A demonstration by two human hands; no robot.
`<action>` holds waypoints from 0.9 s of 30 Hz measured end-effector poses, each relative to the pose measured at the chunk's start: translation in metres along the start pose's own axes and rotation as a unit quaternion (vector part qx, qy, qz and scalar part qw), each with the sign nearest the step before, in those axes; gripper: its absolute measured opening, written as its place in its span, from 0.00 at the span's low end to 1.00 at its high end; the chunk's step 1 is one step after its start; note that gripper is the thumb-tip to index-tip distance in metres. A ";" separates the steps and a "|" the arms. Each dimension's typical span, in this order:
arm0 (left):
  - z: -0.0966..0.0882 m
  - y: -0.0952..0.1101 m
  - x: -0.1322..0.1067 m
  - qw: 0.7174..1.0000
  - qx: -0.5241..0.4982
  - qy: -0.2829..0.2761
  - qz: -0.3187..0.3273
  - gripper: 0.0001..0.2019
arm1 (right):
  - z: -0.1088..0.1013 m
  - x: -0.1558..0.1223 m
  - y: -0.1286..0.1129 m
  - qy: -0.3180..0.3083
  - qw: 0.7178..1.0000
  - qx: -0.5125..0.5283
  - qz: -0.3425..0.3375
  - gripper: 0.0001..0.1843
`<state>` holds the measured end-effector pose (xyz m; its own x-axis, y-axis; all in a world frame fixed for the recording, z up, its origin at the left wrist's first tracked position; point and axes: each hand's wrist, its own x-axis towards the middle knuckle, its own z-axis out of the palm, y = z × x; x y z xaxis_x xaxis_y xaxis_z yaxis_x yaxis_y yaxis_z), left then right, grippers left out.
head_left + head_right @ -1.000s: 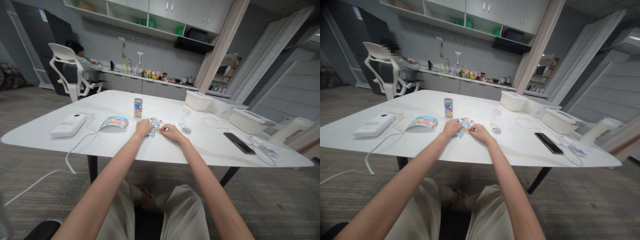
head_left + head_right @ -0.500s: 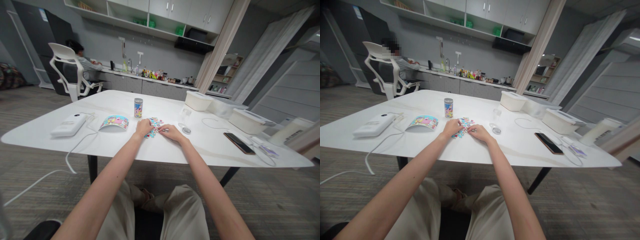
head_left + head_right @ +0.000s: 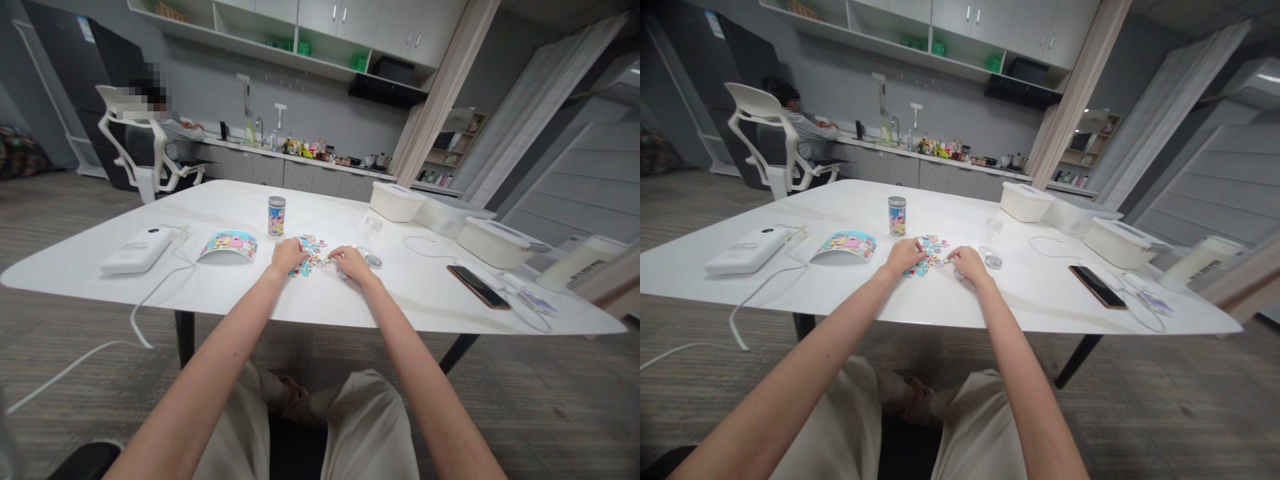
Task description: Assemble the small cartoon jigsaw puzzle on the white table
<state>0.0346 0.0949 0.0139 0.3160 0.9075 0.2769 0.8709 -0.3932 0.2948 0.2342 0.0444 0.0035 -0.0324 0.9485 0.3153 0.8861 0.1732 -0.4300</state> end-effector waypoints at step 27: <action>0.002 -0.001 0.000 1.000 -0.002 -0.004 -0.012 0.15 | 0.008 0.000 0.003 0.000 0.992 0.059 -0.116 0.10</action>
<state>0.0350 0.0956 0.0121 0.2987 0.9174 0.2629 0.8767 -0.3726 0.3042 0.2335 0.0469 -0.0045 -0.2292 0.8795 0.4170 0.7950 0.4163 -0.4412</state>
